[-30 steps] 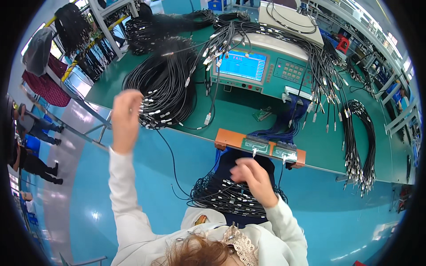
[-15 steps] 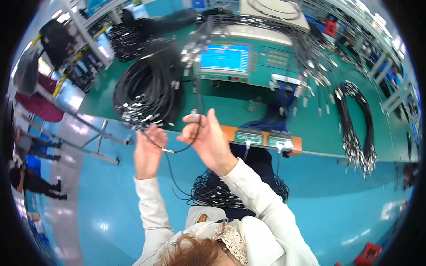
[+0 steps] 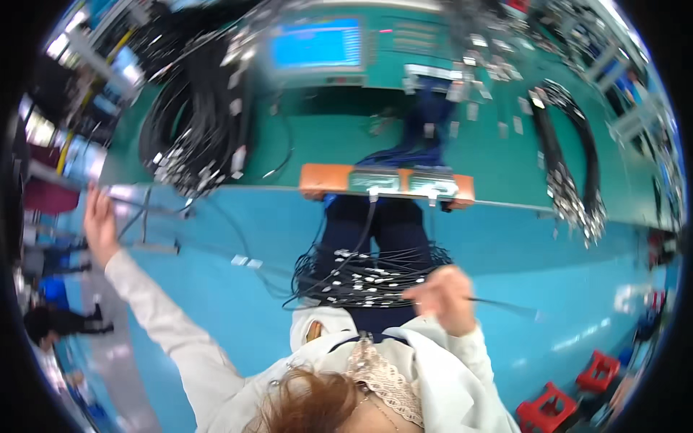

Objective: Testing wire harnesses by connecting them to a testing jig and monitoring results on a screen.

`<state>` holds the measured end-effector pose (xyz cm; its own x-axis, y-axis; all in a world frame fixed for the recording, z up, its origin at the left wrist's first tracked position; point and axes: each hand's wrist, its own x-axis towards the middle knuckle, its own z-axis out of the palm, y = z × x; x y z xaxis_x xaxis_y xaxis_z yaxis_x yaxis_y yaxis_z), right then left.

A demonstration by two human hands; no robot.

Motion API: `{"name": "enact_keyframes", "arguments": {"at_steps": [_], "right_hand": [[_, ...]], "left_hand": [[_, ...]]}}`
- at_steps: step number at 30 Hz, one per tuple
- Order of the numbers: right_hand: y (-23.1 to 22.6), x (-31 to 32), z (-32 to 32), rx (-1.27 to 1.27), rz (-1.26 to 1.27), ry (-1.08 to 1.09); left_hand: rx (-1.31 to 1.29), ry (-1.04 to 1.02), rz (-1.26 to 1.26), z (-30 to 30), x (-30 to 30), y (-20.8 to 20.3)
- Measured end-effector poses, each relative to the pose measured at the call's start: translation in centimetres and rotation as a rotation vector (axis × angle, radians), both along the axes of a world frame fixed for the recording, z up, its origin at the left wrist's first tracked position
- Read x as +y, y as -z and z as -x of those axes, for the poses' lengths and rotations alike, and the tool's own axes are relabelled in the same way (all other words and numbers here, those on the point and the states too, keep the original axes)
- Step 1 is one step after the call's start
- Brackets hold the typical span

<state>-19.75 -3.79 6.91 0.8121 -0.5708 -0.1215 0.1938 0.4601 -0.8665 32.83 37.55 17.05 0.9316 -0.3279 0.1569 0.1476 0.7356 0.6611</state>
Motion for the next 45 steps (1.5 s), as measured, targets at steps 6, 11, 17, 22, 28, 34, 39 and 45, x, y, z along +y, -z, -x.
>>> {"name": "enact_keyframes", "arguments": {"at_steps": [6, 11, 17, 22, 28, 34, 39, 45], "right_hand": [[0.5, -9.7, 8.1, -0.522, -0.43, 0.528], [1.0, -10.2, 12.4, 0.299, 0.093, 0.714], [0.1, -8.2, 2.7, 0.482, 0.244, 0.378], [1.3, -6.6, 0.5, 0.591, 0.623, 0.324], [-1.9, -2.2, -4.3, 0.26, 0.27, -0.218], [2.7, -5.4, -4.5, 0.569, 0.762, 0.405], [2.5, -6.7, -6.0, 0.536, 0.714, 0.295], [5.6, -7.7, -6.7, 0.449, 0.454, 0.161]], "left_hand": [[0.043, 0.179, 0.171, 7.1, -3.9, -2.3], [-0.138, 0.474, -0.046, 18.0, -9.0, -1.8], [-0.244, 0.567, -1.13, 31.1, -20.3, 4.7], [-0.163, 0.891, -0.68, 36.2, -27.1, 9.0], [-0.311, 1.018, -0.852, 38.0, -29.8, 10.2], [-0.234, 0.449, -0.97, 33.4, -29.9, 9.7], [-1.109, -0.049, -1.211, 29.5, -32.4, 15.4], [-0.443, 0.165, -1.011, 32.5, -34.2, 16.5]]}}
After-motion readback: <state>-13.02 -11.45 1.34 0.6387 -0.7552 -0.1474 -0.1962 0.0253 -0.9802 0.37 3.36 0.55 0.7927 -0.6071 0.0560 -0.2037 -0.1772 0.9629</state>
